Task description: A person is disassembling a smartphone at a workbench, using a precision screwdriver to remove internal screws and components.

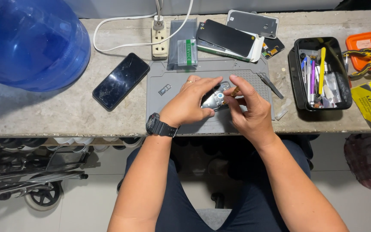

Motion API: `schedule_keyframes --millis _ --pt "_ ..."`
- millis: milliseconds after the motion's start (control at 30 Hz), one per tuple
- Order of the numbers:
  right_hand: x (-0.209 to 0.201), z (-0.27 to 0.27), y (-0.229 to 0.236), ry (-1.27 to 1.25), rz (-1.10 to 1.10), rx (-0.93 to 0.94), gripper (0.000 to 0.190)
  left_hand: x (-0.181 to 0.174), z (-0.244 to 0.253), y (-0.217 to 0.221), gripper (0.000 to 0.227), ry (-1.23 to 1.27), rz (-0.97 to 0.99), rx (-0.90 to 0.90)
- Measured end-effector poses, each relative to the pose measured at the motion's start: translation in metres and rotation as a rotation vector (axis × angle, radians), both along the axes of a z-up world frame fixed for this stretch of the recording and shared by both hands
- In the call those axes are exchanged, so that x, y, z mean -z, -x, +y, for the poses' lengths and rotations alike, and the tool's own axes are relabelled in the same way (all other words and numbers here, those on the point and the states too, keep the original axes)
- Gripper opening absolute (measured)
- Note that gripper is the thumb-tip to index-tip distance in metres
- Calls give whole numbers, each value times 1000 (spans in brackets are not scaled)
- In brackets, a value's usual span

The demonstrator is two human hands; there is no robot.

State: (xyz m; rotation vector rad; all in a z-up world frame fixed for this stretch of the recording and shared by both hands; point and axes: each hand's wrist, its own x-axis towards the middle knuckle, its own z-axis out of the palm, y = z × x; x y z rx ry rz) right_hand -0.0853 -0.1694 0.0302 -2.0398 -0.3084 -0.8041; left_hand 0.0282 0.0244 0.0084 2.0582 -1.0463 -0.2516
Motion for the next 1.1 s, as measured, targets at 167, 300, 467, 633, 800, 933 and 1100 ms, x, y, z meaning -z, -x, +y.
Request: schedule_keyframes --millis 167,300,467,633,800,933,1100 --pt "-1 5 -3 84 -103 50 55 1 -1 0 101 7 -10 4" --pt "6 5 -5 57 -108 44 54 -4 0 4 99 26 -20 3" --pt "-2 5 -6 -65 -39 -30 54 -5 2 7 88 62 -44 6" --pt "-8 5 -4 -70 4 -81 53 0 1 6 80 111 -61 -3" --pt "4 3 -9 28 -80 0 51 2 -10 12 31 242 10 -32" --pt "-5 2 -9 44 -117 44 41 7 -19 17 6 212 -57 -14" --pt "-19 6 -7 -41 -11 -50 43 6 -22 21 12 253 -42 -82"
